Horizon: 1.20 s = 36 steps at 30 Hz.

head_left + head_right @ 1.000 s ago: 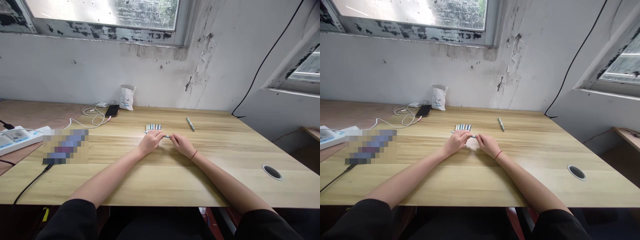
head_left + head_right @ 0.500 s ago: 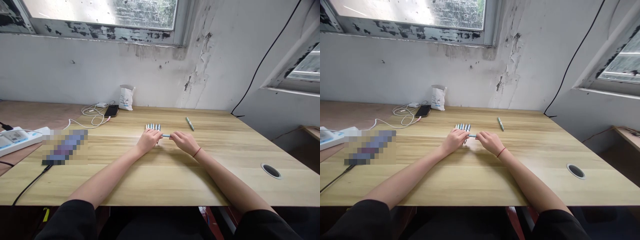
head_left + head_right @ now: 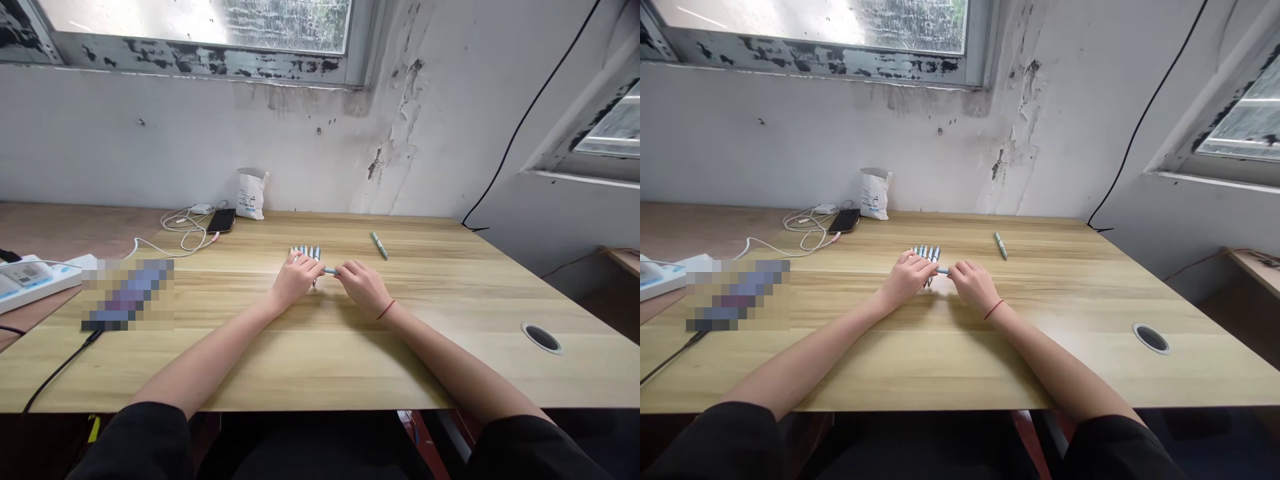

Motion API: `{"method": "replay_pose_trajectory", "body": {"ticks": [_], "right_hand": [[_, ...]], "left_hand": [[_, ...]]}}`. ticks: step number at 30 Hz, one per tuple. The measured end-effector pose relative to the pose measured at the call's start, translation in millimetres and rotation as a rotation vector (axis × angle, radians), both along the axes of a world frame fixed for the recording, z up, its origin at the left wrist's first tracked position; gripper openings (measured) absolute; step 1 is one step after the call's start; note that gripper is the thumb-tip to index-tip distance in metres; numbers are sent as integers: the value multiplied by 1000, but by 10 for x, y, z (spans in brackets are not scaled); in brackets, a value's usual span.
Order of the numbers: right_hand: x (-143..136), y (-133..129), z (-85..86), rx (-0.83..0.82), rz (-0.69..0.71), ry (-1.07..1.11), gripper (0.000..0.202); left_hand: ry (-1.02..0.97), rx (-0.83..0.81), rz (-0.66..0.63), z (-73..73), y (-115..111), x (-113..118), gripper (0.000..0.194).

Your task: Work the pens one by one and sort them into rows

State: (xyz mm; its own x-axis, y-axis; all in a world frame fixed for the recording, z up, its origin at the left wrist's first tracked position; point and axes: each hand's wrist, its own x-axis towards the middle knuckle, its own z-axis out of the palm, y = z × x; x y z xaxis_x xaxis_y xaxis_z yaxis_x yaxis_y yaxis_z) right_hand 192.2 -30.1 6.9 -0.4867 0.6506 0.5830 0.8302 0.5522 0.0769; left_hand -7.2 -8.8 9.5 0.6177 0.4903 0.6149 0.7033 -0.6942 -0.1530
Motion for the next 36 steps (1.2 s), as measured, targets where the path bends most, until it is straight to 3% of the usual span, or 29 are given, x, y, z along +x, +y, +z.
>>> {"method": "replay_pose_trajectory", "body": {"ticks": [5,10,13,19,29,36], "right_hand": [[344,252,16,-91,-188,212,28],[1066,582,12,-240,-705,367,39],[1347,689,-60,-385,-869,329,44],[1388,754,-162,-517,-889,225,51],[1312,717,-152,-465,-814,196,49],[1336,760,-222,-363,-734,237,31]], "left_hand": [[-106,56,-8,28,-45,30,42],[-168,-34,37,-117,21,20,45],[-195,-83,120,-192,66,13,46],[-181,-111,153,-206,62,16,46],[-183,-177,140,-217,56,20,43],[-158,-182,157,-227,64,15,39]]}}
